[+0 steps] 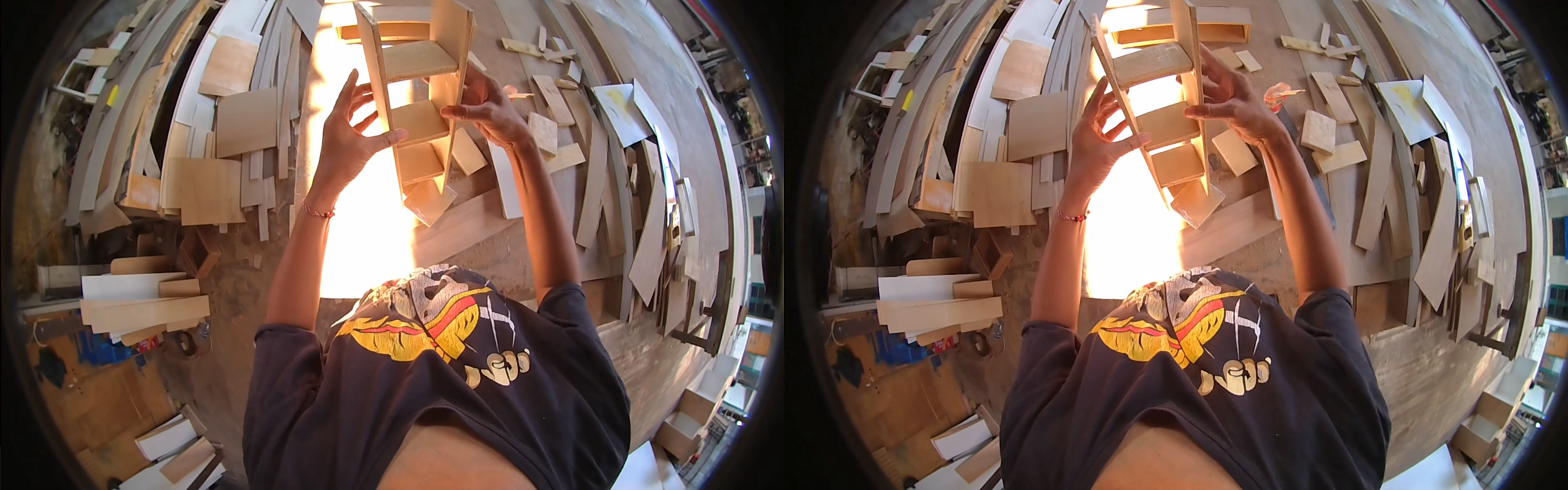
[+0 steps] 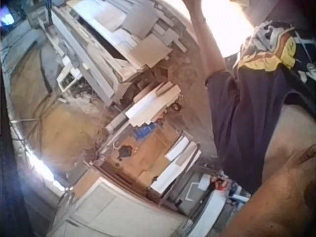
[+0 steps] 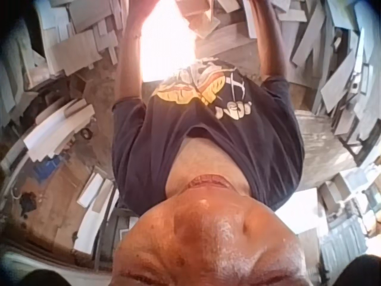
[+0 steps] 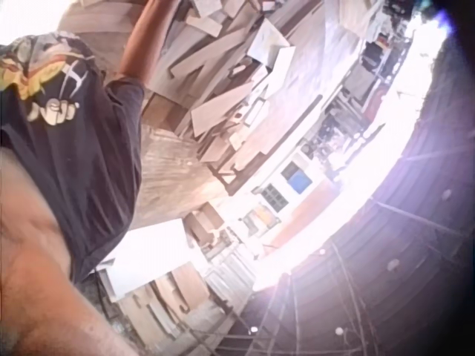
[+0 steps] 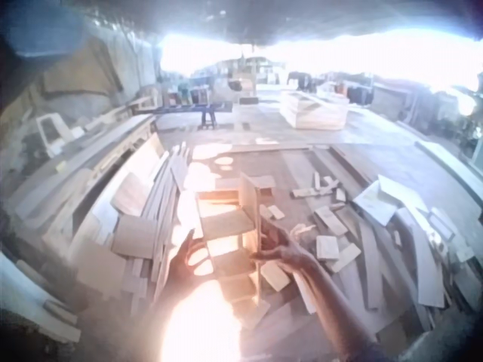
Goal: The person assembles a small wooden shelf by fitting wooden slats into slots on a vertical support piece and then joining it with another vertical support.
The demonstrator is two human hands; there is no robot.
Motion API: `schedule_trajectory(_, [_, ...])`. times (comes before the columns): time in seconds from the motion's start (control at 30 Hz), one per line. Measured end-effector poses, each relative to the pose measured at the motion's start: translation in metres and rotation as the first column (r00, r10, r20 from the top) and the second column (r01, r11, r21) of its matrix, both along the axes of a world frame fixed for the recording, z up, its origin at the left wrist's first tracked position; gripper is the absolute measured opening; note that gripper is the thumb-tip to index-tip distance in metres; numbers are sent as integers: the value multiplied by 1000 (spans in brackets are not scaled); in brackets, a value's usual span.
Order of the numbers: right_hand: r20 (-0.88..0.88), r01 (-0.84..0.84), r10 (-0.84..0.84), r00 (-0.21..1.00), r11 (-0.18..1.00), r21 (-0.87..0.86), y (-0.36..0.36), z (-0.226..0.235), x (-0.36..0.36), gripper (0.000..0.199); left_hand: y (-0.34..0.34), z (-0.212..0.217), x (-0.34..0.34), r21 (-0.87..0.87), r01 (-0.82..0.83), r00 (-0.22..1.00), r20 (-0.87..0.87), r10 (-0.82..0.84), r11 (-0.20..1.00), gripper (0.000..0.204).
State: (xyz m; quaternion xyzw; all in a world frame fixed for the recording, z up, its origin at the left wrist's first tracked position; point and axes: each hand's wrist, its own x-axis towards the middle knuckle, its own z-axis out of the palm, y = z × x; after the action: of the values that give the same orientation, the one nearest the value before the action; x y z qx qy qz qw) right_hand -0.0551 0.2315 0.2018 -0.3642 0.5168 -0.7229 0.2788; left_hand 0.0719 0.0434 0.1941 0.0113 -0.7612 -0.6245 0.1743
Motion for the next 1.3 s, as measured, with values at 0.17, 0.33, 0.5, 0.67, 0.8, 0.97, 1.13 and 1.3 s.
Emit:
schedule_trajectory(0.17, [12,-77,77,997,997,-18,7,16,-2,94,27,16,15,-60,-134,990,-41,132,989,109])
schedule_trajectory(0.33, [30,-71,70,997,997,17,14,16,9,79,47,11,31,-80,-237,970,-84,230,968,109])
schedule_trajectory(0.5, [121,-229,230,966,973,-18,23,14,6,90,69,5,45,-99,-306,948,-123,294,947,108])
schedule_trajectory(0.67, [121,-253,265,957,962,-106,27,12,13,76,85,0,54,-116,-362,926,-155,343,925,108])
schedule_trajectory(0.8, [109,-270,284,952,954,-132,32,9,12,75,97,7,57,-122,-388,915,-168,366,914,108])
schedule_trajectory(0.97, [102,-316,330,939,940,-130,39,9,7,74,109,8,59,-107,-414,900,-195,389,904,107])
schedule_trajectory(1.13, [120,-379,396,910,914,-144,41,10,12,74,121,5,66,-161,-479,873,-197,447,863,107])
schedule_trajectory(1.3, [144,-407,428,892,900,-152,41,0,8,84,128,3,70,-179,-492,867,-186,462,852,109])
